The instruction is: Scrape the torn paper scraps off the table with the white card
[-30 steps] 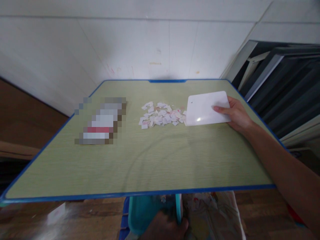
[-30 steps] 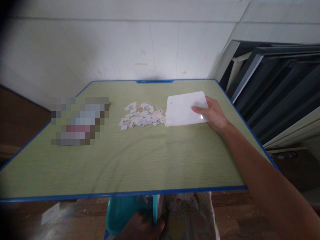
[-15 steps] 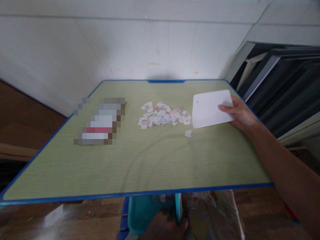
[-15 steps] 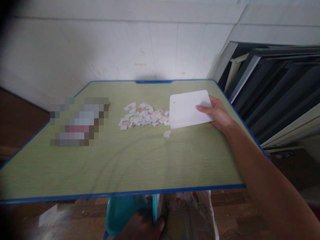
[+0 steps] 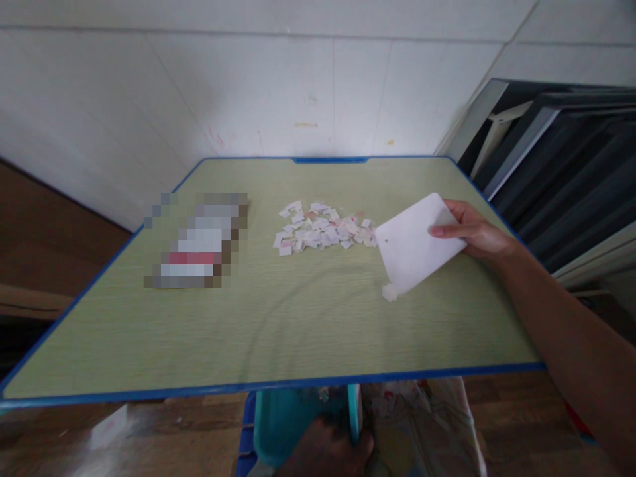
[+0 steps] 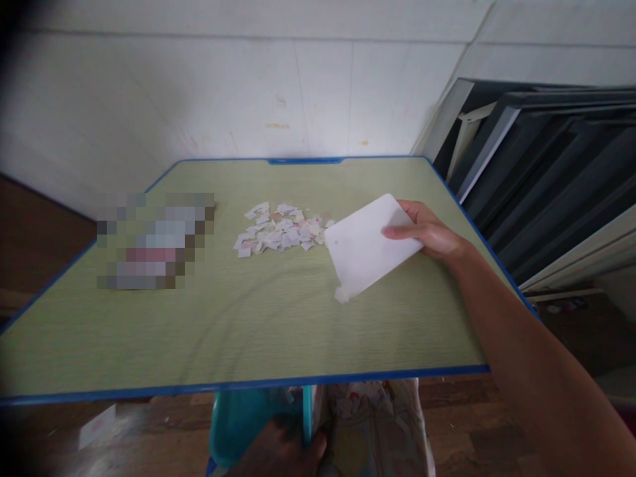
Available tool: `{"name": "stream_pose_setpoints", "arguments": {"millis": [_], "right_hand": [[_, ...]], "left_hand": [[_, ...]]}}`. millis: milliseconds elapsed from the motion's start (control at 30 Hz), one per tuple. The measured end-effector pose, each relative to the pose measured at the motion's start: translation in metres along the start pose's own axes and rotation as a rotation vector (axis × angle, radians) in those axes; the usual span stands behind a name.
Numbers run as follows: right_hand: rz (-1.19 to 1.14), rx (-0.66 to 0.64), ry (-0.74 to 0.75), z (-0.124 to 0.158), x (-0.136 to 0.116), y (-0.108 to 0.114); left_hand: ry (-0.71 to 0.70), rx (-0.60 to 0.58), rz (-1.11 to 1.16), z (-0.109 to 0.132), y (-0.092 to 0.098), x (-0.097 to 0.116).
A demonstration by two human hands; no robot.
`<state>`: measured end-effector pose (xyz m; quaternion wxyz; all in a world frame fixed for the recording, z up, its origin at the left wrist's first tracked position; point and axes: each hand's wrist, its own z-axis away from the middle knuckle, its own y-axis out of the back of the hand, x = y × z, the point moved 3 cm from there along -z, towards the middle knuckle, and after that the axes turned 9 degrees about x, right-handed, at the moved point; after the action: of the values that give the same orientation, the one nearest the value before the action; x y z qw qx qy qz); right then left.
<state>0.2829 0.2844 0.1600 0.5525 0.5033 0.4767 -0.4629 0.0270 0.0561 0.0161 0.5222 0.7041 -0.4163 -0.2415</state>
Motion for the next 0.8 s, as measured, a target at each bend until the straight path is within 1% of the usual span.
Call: {"name": "stream_pose_setpoints", "arguments": {"millis": [100,233,367,500,533,567,700,733,800], "right_hand": [[-0.018,0.020,0.020,0.001,-0.002,0.000],[0.029,-0.044,-0.032,0.002,0.000,-0.001],[-0.021,-0.008,-0.005,0.002,0.000,0.002],[0.046,-0.121,-0.072,0.004,0.001,0.000],[0.041,-0.115,-0.069,0.003,0.001,0.001],[0.023,-0.076,-0.046,0.002,0.001,0.002],[-0.063,0.187,0.105,-0.005,0.002,0.006],[-0.075,0.230,0.128,-0.007,0.002,0.007],[-0.086,0.274,0.151,-0.011,0.003,0.007]], "left_hand": [[0.001,0.001,-0.004,0.001,0.000,0.000],[0.000,-0.004,0.002,0.000,0.000,0.000],[-0.002,0.002,0.003,-0.001,0.001,0.000],[-0.003,-0.015,0.010,0.002,0.001,0.000],[-0.002,-0.029,0.010,0.003,0.000,0.000],[-0.006,-0.036,0.010,0.004,-0.001,0.001],[-0.008,-0.013,0.007,0.004,-0.003,0.000],[-0.005,-0.004,0.002,0.003,-0.003,0.000],[-0.008,-0.005,-0.015,0.002,-0.002,0.000]]}}
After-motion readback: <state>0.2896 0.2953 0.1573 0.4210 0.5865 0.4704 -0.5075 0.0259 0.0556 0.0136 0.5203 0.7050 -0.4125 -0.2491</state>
